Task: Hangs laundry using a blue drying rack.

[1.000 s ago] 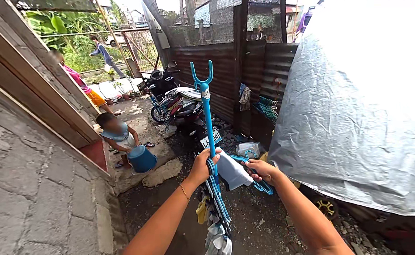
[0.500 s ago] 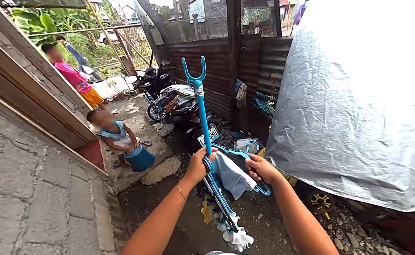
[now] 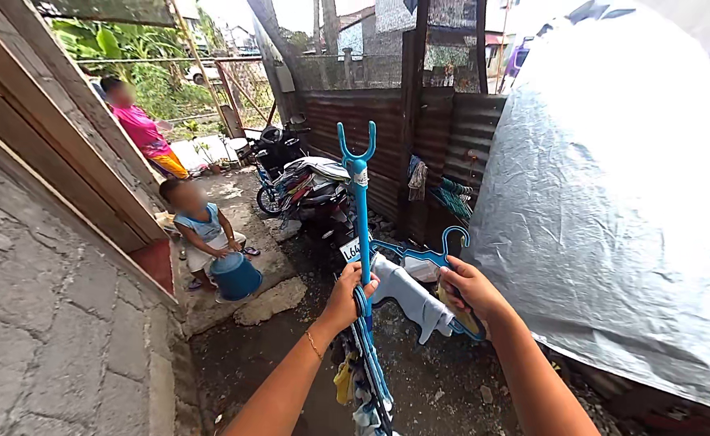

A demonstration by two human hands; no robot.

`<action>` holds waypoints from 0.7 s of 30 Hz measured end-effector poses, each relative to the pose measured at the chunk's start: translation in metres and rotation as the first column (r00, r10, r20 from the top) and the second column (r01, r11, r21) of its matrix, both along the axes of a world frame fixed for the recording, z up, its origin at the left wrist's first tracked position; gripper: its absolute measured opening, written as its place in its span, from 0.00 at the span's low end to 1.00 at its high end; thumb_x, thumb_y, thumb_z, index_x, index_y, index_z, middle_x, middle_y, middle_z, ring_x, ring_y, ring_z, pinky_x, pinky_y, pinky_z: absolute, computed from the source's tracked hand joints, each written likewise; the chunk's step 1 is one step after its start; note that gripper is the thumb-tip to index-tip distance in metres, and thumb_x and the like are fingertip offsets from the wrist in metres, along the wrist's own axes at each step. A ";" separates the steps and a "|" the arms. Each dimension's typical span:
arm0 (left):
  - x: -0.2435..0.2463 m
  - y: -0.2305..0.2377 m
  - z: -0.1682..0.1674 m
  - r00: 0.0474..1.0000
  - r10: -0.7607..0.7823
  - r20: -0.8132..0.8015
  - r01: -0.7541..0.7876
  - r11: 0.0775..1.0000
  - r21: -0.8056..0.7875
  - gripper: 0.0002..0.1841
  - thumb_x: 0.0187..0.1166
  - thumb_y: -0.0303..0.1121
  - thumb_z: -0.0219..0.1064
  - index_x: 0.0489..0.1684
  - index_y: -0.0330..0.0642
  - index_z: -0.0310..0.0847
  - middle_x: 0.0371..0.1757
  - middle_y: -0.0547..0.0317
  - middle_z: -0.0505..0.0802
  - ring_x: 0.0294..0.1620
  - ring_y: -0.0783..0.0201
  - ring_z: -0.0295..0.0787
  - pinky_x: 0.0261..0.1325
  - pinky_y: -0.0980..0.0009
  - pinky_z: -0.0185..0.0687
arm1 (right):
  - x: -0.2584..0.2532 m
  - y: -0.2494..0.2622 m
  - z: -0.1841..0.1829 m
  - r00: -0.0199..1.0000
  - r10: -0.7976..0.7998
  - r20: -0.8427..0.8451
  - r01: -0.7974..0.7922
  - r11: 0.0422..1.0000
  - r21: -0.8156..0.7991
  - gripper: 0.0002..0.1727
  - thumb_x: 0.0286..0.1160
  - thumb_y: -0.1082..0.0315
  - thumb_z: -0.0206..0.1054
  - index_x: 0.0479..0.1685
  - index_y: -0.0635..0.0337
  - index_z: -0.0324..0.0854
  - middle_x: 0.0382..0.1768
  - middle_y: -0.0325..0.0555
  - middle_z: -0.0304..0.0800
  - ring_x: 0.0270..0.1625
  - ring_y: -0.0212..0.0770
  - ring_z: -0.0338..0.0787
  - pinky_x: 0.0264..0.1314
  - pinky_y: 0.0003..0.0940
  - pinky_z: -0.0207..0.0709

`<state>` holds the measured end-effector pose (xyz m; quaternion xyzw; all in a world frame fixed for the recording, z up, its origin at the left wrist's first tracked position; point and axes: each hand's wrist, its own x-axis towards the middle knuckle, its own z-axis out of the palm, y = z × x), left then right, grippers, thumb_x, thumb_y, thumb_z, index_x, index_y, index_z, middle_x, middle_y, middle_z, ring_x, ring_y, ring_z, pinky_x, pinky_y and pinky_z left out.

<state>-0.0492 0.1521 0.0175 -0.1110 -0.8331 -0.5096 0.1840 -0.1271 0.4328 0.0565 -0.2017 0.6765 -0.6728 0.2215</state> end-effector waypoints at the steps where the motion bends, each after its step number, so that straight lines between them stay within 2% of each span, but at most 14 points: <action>1: 0.000 0.000 0.000 1.000 -0.008 0.001 0.008 1.000 0.011 0.13 0.84 0.37 0.63 0.47 0.36 0.88 0.65 0.49 0.81 0.48 0.76 0.84 0.46 0.83 0.83 | 0.002 0.002 0.001 1.000 0.001 0.009 -0.001 1.000 -0.023 0.13 0.94 0.66 0.45 0.68 0.56 0.67 0.19 0.34 0.68 0.10 0.27 0.64 0.10 0.20 0.63; 3: -0.001 0.000 -0.001 0.998 -0.055 -0.017 0.056 0.998 0.043 0.12 0.84 0.35 0.63 0.47 0.34 0.87 0.65 0.48 0.83 0.49 0.77 0.85 0.48 0.82 0.84 | 0.005 0.004 0.003 0.999 0.025 0.029 -0.024 0.998 -0.055 0.13 0.93 0.67 0.45 0.68 0.55 0.67 0.19 0.33 0.68 0.10 0.26 0.64 0.10 0.19 0.62; 6: -0.002 0.004 -0.008 0.989 -0.112 -0.093 0.119 0.990 0.077 0.12 0.83 0.34 0.63 0.46 0.33 0.87 0.56 0.53 0.88 0.46 0.77 0.85 0.51 0.80 0.82 | 0.007 0.003 -0.002 0.996 0.073 0.057 -0.067 0.993 -0.093 0.14 0.92 0.66 0.45 0.68 0.54 0.67 0.18 0.33 0.69 0.10 0.25 0.64 0.10 0.18 0.62; 8: -0.001 0.008 -0.009 0.984 -0.131 -0.120 0.142 0.985 0.097 0.12 0.83 0.33 0.63 0.44 0.33 0.88 0.53 0.54 0.88 0.46 0.78 0.85 0.50 0.81 0.82 | 0.007 0.001 -0.003 0.993 0.091 0.071 -0.082 0.990 -0.119 0.14 0.92 0.66 0.45 0.68 0.54 0.67 0.19 0.32 0.69 0.09 0.25 0.65 0.09 0.18 0.62; 12: 0.004 0.020 -0.007 0.970 -0.191 -0.152 0.203 0.977 0.066 0.12 0.79 0.31 0.65 0.42 0.28 0.88 0.54 0.45 0.92 0.63 0.67 0.86 0.72 0.73 0.77 | 0.007 -0.018 -0.006 0.981 0.139 0.138 -0.114 0.978 -0.174 0.13 0.94 0.65 0.43 0.67 0.54 0.66 0.18 0.32 0.69 0.09 0.23 0.63 0.09 0.16 0.61; 13: 0.005 0.020 -0.007 0.967 -0.196 -0.161 0.208 0.976 0.064 0.12 0.79 0.30 0.66 0.42 0.27 0.88 0.54 0.45 0.92 0.64 0.66 0.86 0.72 0.72 0.77 | 0.006 -0.020 -0.008 0.974 0.162 0.158 -0.130 0.972 -0.198 0.12 0.94 0.65 0.42 0.65 0.54 0.66 0.18 0.31 0.69 0.09 0.23 0.63 0.08 0.16 0.61; 16: 0.000 0.007 -0.011 0.974 -0.134 -0.185 0.151 0.986 0.077 0.11 0.82 0.32 0.64 0.43 0.32 0.89 0.50 0.54 0.91 0.53 0.75 0.86 0.60 0.78 0.81 | -0.001 -0.009 -0.010 0.957 0.210 0.203 -0.165 0.962 -0.217 0.12 0.94 0.65 0.40 0.62 0.52 0.67 0.17 0.30 0.69 0.08 0.21 0.63 0.07 0.14 0.60; 20: -0.002 -0.007 -0.014 0.976 -0.078 -0.205 0.093 0.994 0.062 0.11 0.81 0.31 0.63 0.42 0.33 0.89 0.49 0.56 0.92 0.54 0.75 0.86 0.61 0.78 0.81 | -0.003 0.007 -0.005 0.959 0.183 0.216 -0.159 0.980 -0.124 0.12 0.94 0.65 0.42 0.63 0.52 0.68 0.18 0.31 0.69 0.09 0.23 0.65 0.08 0.16 0.62; 21: -0.003 -0.008 -0.015 0.974 -0.084 -0.209 0.099 0.993 0.061 0.11 0.81 0.32 0.63 0.41 0.34 0.89 0.52 0.54 0.91 0.55 0.74 0.86 0.61 0.78 0.82 | -0.002 0.007 -0.001 0.962 0.171 0.212 -0.154 0.983 -0.098 0.12 0.94 0.65 0.43 0.63 0.52 0.68 0.19 0.32 0.70 0.09 0.23 0.65 0.08 0.16 0.63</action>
